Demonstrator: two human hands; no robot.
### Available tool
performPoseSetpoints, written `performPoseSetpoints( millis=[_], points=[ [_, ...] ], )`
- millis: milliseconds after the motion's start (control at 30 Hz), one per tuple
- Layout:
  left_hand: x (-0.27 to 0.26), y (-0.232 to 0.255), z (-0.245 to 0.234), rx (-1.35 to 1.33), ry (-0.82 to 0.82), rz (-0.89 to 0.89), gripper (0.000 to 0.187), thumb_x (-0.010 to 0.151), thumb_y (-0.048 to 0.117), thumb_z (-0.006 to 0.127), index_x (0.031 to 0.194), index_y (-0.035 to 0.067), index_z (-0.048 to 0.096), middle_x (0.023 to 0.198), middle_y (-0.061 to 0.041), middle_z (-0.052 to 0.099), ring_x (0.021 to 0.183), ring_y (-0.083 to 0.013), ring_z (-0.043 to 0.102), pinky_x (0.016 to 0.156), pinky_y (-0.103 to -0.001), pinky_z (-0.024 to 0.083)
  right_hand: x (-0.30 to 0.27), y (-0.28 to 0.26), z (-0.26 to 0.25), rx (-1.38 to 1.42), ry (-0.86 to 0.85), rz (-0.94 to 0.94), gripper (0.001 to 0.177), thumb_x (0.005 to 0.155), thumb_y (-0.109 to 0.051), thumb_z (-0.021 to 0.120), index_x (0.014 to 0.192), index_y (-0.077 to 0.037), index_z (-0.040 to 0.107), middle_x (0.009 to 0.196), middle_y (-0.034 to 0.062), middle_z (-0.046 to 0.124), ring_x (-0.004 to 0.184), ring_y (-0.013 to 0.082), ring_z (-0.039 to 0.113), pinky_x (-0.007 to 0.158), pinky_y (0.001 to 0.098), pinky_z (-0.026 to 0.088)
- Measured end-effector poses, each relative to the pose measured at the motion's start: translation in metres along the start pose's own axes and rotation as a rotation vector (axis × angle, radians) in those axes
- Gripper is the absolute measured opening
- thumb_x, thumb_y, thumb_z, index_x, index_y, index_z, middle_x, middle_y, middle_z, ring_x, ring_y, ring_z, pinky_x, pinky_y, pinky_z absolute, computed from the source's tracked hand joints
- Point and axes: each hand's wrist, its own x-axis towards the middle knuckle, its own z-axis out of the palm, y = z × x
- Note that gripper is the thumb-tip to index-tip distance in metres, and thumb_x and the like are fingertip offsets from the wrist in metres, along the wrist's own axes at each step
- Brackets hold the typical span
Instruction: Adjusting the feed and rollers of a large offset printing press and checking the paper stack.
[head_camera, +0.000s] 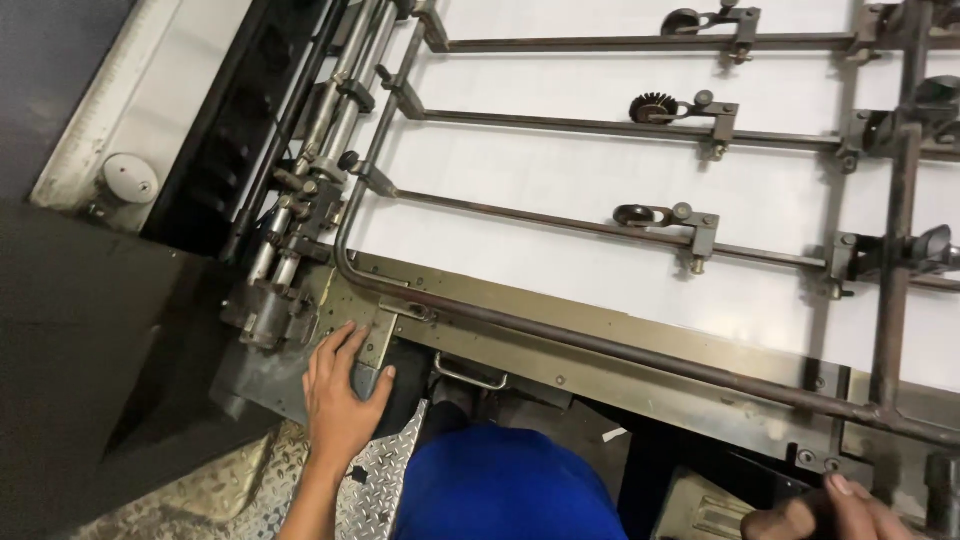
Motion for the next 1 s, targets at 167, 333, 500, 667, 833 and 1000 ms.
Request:
performPoseSetpoints(
  millis=[167, 333, 500, 667, 833, 1000],
  points=[
    [-0.001, -0.003, 0.005, 0.005, 0.013, 0.01, 0.063, 0.078, 0.027, 0.079, 0.137, 0.013, 0.061, 0.147, -0.009, 0.053, 0.139, -0.0315, 0.045, 0.112, -0.048, 0.034, 0.004, -0.002, -0.017, -0.039, 0.005, -0.125, 0.027, 0.104, -0.016, 0.056, 0.114, 0.008, 0.061, 0.098, 0.0178, 0.056, 0.088, 0.0315, 0.06, 0.085, 0.0394, 0.052],
    [-0.002, -0.004, 0.005, 0.011, 0.022, 0.012, 0.062, 0.078, 0.027, 0.079, 0.137, 0.014, 0.061, 0.147, -0.009, 0.053, 0.139, -0.0318, 0.045, 0.112, -0.048, 0.034, -0.008, -0.002, -0.021, -0.029, -0.132, -0.021, 0.023, 0.111, -0.009, 0.05, 0.126, 0.005, 0.058, 0.114, 0.0148, 0.053, 0.103, 0.023, 0.057, 0.099, 0.0293, 0.052],
    [-0.001, -0.003, 0.004, 0.006, 0.031, 0.025, 0.063, 0.079, 0.028, 0.078, 0.137, 0.014, 0.061, 0.147, -0.009, 0.053, 0.14, -0.0322, 0.045, 0.113, -0.048, 0.034, -0.009, 0.0, -0.023, -0.064, -0.183, -0.037, 0.02, 0.112, -0.009, 0.052, 0.126, 0.004, 0.058, 0.113, 0.016, 0.055, 0.107, 0.0232, 0.058, 0.103, 0.0305, 0.052],
    [-0.001, -0.003, 0.004, 0.003, 0.024, 0.019, 0.063, 0.079, 0.027, 0.078, 0.137, 0.013, 0.061, 0.148, -0.009, 0.053, 0.14, -0.0324, 0.045, 0.113, -0.048, 0.034, 0.016, -0.015, -0.031, -0.116, -0.195, -0.055, 0.027, 0.105, -0.011, 0.058, 0.124, 0.007, 0.061, 0.103, 0.0166, 0.057, 0.101, 0.025, 0.059, 0.095, 0.0317, 0.054],
    [-0.001, -0.004, 0.005, 0.003, 0.018, 0.013, 0.062, 0.079, 0.028, 0.078, 0.137, 0.014, 0.061, 0.148, -0.009, 0.053, 0.14, -0.0321, 0.045, 0.113, -0.048, 0.034, 0.022, -0.017, -0.035, -0.122, -0.202, -0.081, 0.03, 0.104, -0.011, 0.058, 0.127, 0.008, 0.062, 0.103, 0.0162, 0.058, 0.102, 0.0243, 0.059, 0.095, 0.0309, 0.054],
    [-0.001, -0.006, 0.006, 0.016, -0.012, -0.012, 0.062, 0.079, 0.028, 0.078, 0.137, 0.014, 0.06, 0.148, -0.009, 0.052, 0.141, -0.0312, 0.043, 0.114, -0.049, 0.031, 0.007, -0.011, -0.03, -0.09, -0.174, -0.051, 0.026, 0.111, -0.013, 0.057, 0.129, 0.006, 0.058, 0.109, 0.0186, 0.057, 0.106, 0.024, 0.058, 0.099, 0.0289, 0.053]
  ],
)
